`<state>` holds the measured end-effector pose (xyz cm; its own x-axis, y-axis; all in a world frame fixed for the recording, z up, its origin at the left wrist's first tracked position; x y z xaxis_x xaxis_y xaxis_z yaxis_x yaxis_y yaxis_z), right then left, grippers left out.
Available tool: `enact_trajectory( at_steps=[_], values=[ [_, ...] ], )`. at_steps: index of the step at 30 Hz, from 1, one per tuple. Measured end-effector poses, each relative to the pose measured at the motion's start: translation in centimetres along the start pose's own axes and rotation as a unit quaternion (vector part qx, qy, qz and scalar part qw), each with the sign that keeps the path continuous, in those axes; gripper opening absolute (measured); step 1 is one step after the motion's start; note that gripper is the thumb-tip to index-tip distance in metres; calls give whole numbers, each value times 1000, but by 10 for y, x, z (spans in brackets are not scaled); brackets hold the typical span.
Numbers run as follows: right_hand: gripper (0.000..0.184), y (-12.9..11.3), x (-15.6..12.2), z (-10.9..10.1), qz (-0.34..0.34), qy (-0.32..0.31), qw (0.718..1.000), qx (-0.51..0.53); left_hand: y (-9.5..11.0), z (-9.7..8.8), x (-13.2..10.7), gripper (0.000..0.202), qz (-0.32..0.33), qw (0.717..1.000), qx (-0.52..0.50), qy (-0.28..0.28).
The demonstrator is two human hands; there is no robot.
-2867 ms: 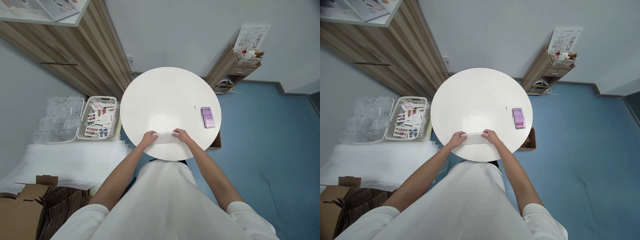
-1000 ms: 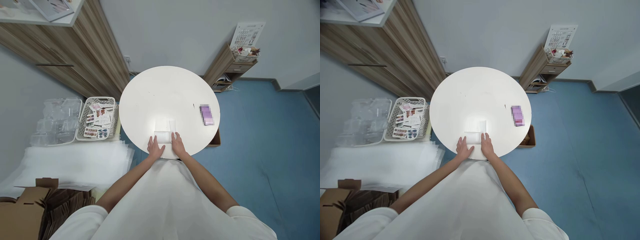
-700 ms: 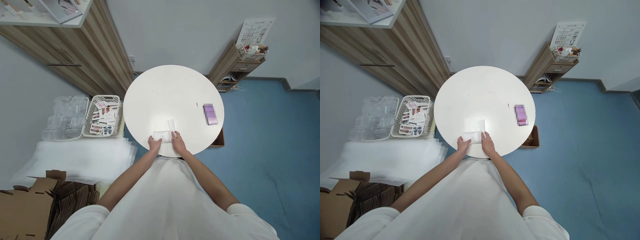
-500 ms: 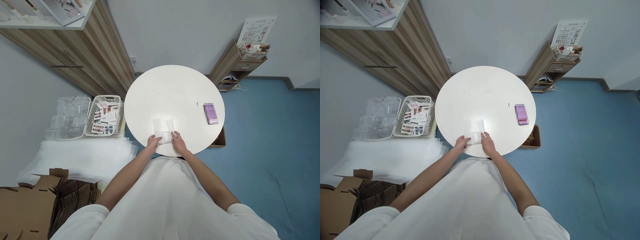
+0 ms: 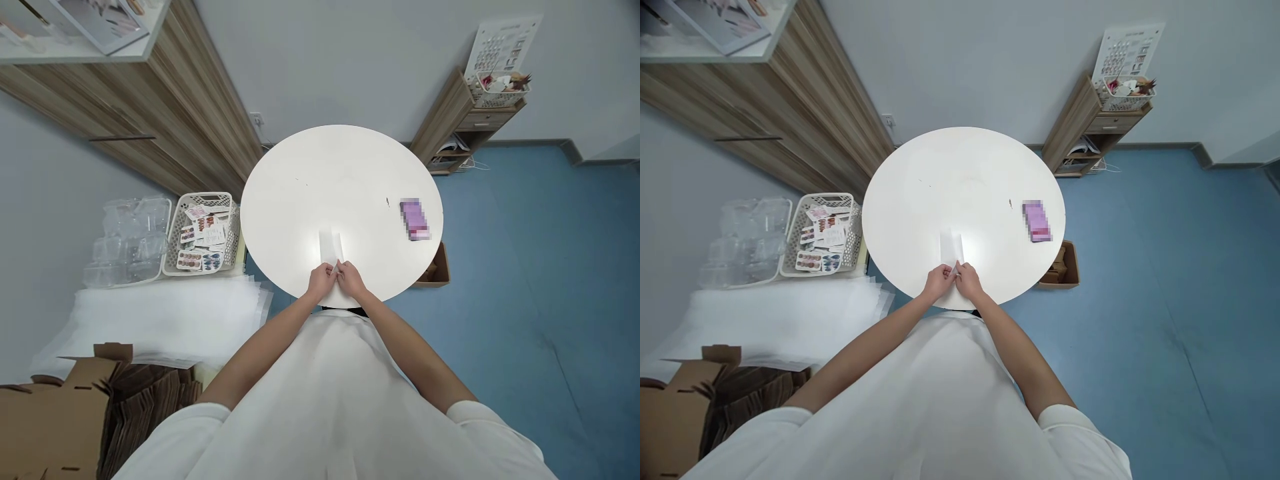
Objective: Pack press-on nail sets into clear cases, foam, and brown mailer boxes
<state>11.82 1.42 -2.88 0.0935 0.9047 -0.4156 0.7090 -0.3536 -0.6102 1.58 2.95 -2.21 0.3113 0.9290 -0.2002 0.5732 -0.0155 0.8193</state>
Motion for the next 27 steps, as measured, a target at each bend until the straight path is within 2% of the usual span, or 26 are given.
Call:
enact_trajectory(
  at_steps=[3, 6, 9, 11, 13, 16, 20, 24, 27],
  values=[
    [35, 4, 2, -4, 28, -13, 997, 72, 10, 8, -4, 14, 45, 998, 41, -23],
    [32, 11, 5, -10, 83, 8, 990, 117, 17, 14, -10, 25, 93, 991, 77, -50],
    [32, 16, 9, -12, 127, 28, 984, 120, 20, 17, -16, 39, 125, 984, 95, -84],
    [30, 15, 11, -11, 123, 27, 986, 105, 20, 18, -17, 40, 151, 977, 105, -109],
    [29, 14, 13, -10, 108, 24, 990, 87, 22, 12, -16, 38, 181, 970, 126, -104],
    [31, 13, 13, -10, 85, 22, 994, 67, 25, -1, -12, 37, 219, 957, 184, -54],
    [41, 5, 4, -15, 30, 33, 998, 35, 28, 2, -10, 41, 246, 935, 251, -48],
    [45, -15, -14, -26, -76, 69, 991, -86, 28, 4, -9, 44, 258, 922, 286, -46],
    [51, -26, -21, -14, -165, 18, 974, -157, 26, 4, -8, 45, 265, 918, 291, -47]
  ],
)
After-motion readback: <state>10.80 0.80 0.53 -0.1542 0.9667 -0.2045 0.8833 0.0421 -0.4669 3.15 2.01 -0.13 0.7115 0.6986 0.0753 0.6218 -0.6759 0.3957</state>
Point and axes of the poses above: each hand's wrist, its own x-axis towards the middle knuckle, its own z-axis out of the palm, y = z × x, the point moved 10 cm from there along x, towards the middle knuckle, and after that the axes turned 13 degrees about z, right-handed, at the moved point
